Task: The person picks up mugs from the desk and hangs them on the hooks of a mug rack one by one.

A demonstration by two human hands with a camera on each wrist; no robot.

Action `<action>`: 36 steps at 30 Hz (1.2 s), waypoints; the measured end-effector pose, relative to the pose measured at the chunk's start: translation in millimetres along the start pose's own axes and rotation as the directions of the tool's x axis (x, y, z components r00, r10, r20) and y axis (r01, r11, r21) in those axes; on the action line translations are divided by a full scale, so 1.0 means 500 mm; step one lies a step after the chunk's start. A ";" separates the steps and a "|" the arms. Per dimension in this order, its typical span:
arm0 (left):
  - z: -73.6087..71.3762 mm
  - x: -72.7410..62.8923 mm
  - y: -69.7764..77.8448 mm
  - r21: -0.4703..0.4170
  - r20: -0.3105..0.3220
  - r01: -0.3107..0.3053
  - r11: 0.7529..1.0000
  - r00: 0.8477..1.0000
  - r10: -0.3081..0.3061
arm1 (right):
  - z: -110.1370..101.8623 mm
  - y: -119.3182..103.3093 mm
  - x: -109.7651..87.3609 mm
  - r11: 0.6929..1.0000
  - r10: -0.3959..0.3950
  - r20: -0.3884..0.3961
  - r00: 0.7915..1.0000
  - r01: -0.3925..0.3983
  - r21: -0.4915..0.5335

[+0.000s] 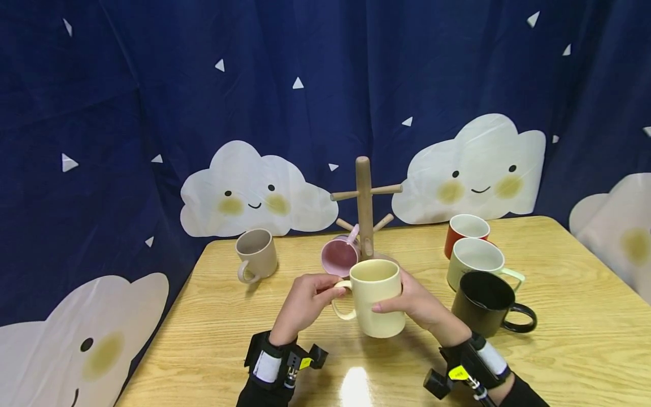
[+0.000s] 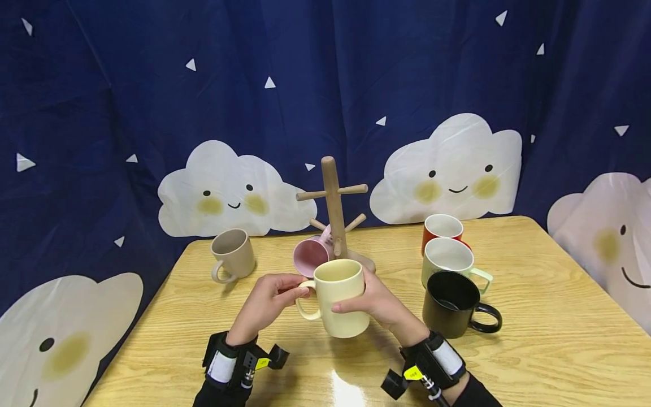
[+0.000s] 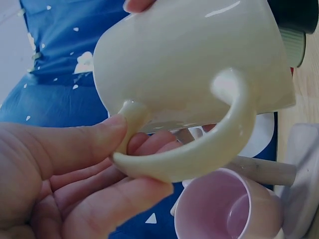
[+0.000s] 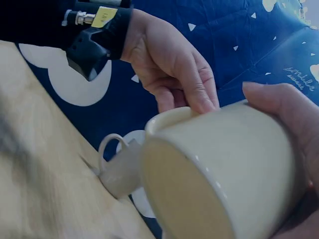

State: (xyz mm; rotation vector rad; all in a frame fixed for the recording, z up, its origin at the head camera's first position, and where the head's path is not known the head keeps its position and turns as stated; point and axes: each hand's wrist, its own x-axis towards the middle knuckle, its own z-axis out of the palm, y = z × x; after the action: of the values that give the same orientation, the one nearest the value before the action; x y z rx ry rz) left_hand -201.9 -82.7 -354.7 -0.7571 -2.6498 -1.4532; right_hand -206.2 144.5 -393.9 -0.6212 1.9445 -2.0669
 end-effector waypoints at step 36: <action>-0.086 -0.020 -0.016 -0.016 0.002 0.104 0.994 0.995 -0.104 | -0.052 -0.059 -0.019 0.998 -0.032 -0.347 0.937 0.046 0.033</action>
State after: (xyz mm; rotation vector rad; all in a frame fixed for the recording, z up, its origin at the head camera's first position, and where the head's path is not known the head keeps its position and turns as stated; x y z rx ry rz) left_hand -205.5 -124.9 -339.2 -0.6303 -2.7197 -1.4999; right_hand -206.4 174.6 -366.6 -0.3016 2.0753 -2.3678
